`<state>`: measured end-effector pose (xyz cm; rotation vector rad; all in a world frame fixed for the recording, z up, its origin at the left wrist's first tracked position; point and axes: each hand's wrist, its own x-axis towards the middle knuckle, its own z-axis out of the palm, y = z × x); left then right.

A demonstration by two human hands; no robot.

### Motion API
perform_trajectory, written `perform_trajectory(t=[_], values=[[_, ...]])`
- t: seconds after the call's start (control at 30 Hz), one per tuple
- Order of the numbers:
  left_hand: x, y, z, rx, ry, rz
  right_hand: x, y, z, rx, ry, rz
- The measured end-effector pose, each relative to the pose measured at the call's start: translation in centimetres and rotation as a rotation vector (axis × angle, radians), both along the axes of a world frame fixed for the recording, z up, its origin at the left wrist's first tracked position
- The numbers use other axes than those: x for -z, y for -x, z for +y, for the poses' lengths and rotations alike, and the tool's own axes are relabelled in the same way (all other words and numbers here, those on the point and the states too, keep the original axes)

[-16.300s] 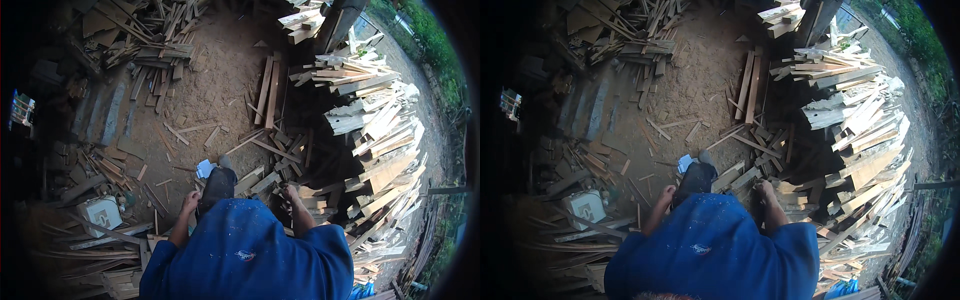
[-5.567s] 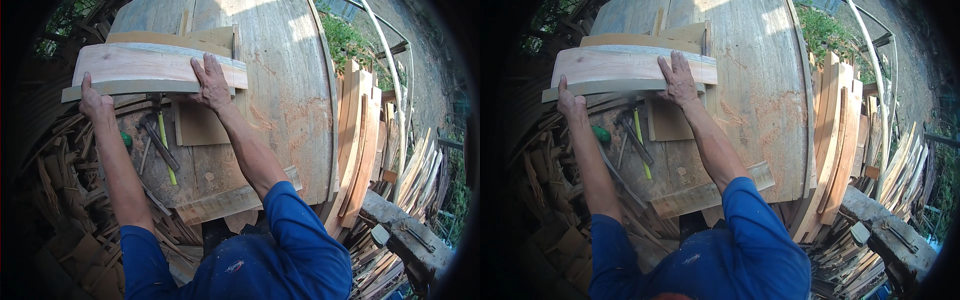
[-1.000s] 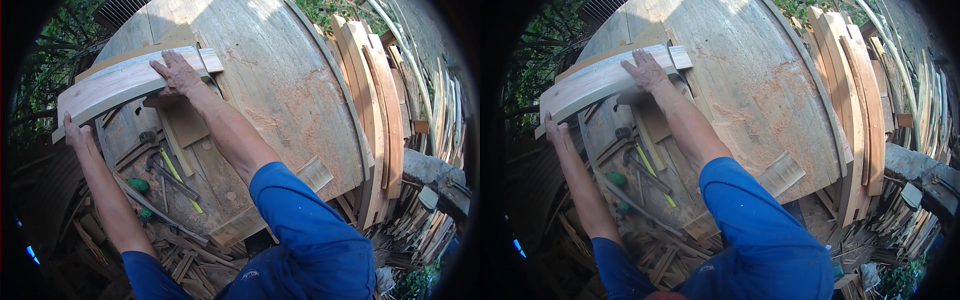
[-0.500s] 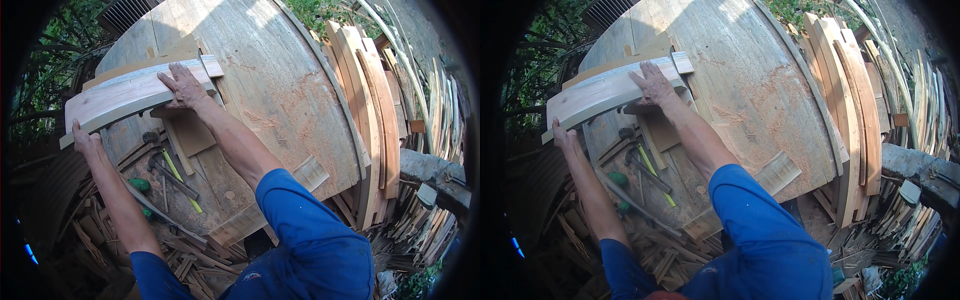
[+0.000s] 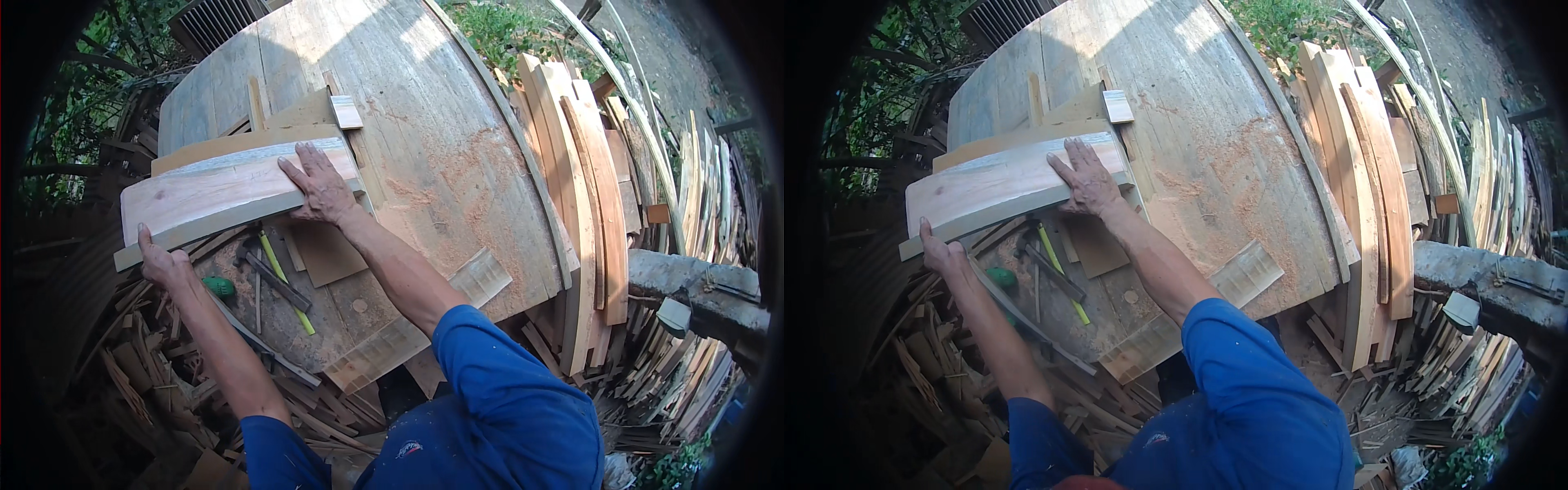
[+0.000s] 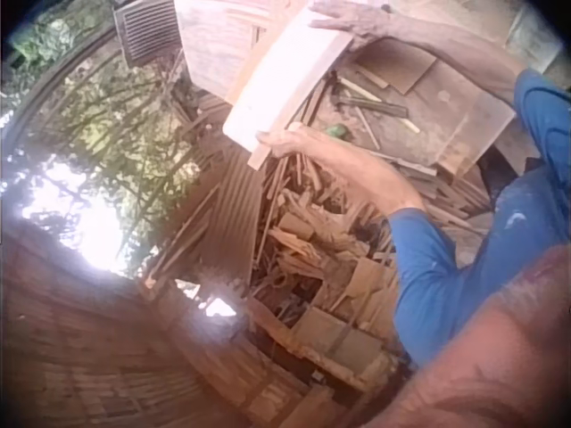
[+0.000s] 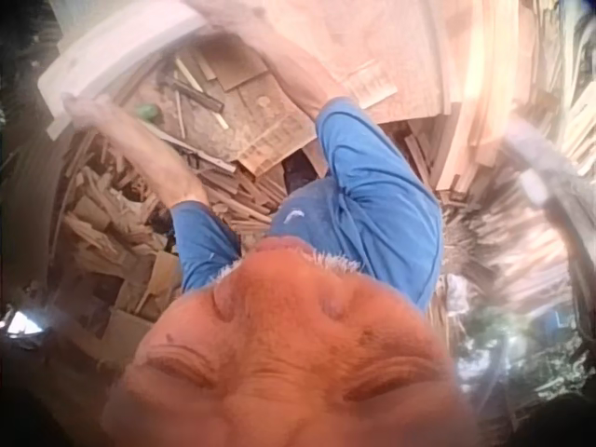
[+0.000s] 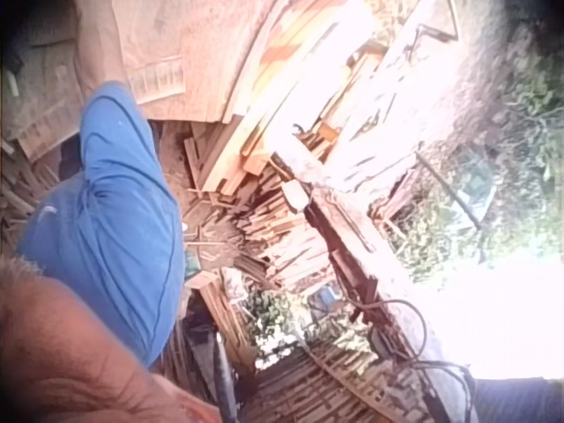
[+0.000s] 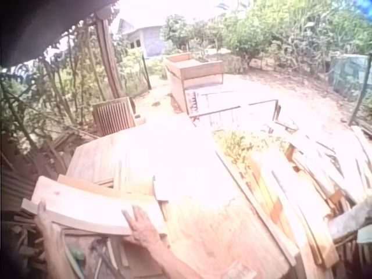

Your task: The person cuts a piece of wood using a table saw, then moves to a different area and picks up another piece of wood.

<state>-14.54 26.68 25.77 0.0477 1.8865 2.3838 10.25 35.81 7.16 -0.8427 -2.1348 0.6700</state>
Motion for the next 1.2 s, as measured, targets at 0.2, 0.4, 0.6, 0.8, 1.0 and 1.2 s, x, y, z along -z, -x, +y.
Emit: perform_trajectory(t=[0.2, 0.4, 0.6, 0.8, 1.0, 1.2], values=[[-0.2, -0.7, -1.0, -0.028, 0.038, 0.030, -0.4, -0.4, -0.8, -0.021, 0.022, -0.022], [-0.3, -1.1, -0.9, -0.067, 0.047, 0.033, -0.1, -0.5, -0.9, -0.017, 0.008, -0.030], [-0.3, -1.2, -1.0, -0.050, 0.027, 0.037, 0.0, -0.3, -1.0, 0.002, -0.014, -0.012], [-0.4, -1.4, -1.0, -0.033, 0.007, 0.040, 0.3, -0.3, -0.8, -0.005, -0.017, 0.017], [-0.6, -1.7, -0.9, -0.018, -0.045, 0.038, -0.2, -0.3, -0.8, -0.020, -0.010, -0.032], [-0.2, -1.6, -0.8, -0.030, -0.071, 0.068, -0.1, -0.1, -0.7, -0.035, -0.012, -0.054]])
